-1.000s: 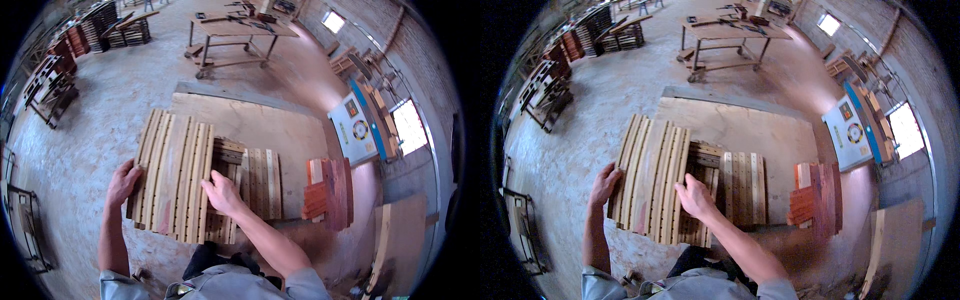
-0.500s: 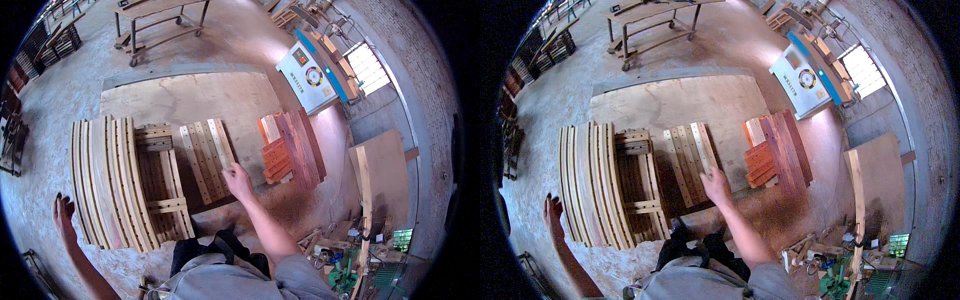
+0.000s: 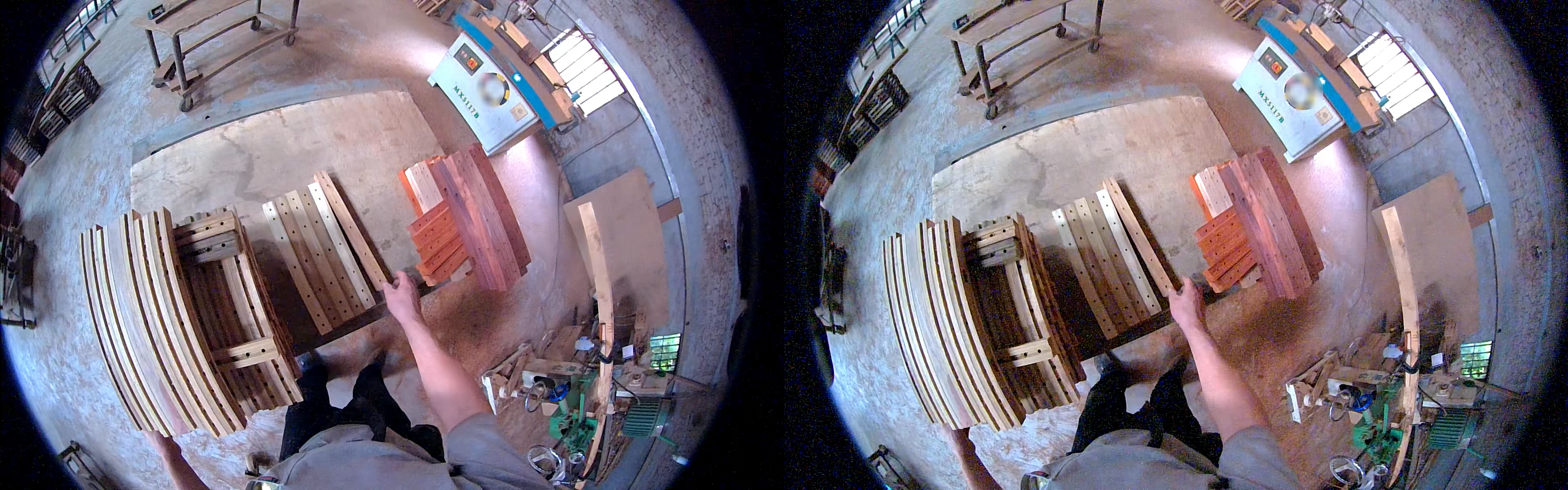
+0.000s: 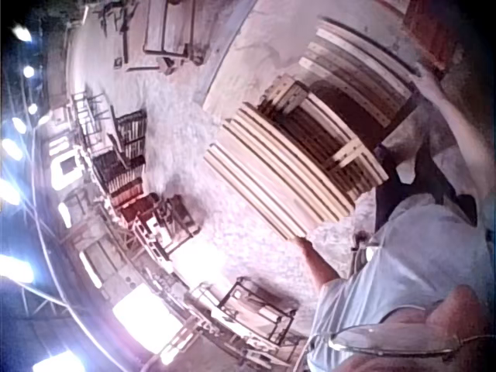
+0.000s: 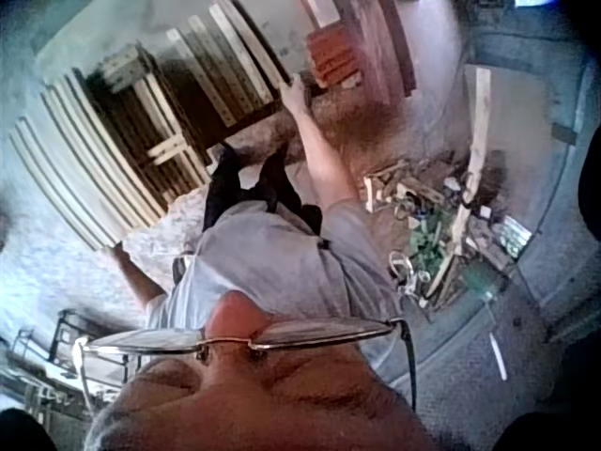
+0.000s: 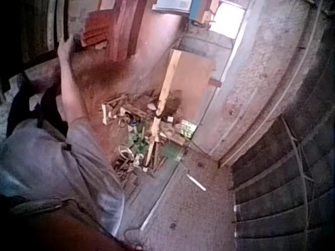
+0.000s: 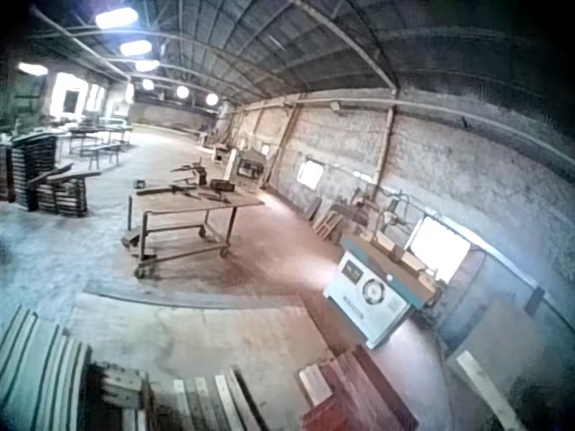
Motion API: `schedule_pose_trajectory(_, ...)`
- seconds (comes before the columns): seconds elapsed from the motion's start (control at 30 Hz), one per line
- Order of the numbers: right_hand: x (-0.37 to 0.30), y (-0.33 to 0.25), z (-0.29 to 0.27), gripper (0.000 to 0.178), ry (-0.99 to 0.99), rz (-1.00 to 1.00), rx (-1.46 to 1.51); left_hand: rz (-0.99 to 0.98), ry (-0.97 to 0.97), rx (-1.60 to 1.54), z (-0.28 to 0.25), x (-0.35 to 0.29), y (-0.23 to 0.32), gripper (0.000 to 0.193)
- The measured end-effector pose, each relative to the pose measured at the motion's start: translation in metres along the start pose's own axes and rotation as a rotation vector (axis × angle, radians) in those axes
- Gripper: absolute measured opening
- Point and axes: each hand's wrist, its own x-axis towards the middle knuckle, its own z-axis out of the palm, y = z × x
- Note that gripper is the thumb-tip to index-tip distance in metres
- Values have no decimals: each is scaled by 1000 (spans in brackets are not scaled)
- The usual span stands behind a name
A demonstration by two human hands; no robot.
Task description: The person repeatedly drills holes into wooden planks using a stationary drill press. They pick up planks from a nearby table, position them under the drill, operate the machine, and then place the finished pieces back on the table.
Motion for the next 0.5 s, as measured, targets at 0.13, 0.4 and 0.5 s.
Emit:
schedule_pose_trajectory(0.13,4,-6,7,47,-15,-200,-217,-219,69,95,37,-23,1,27)
schedule_pose_trajectory(0.4,-5,28,-5,31,-70,-207,439,-446,-312,310,112,-147,9,33)
schedule_pose_trajectory(0.5,-55,45,-36,33,-523,155,1047,-314,-543,414,149,-179,-10,43)
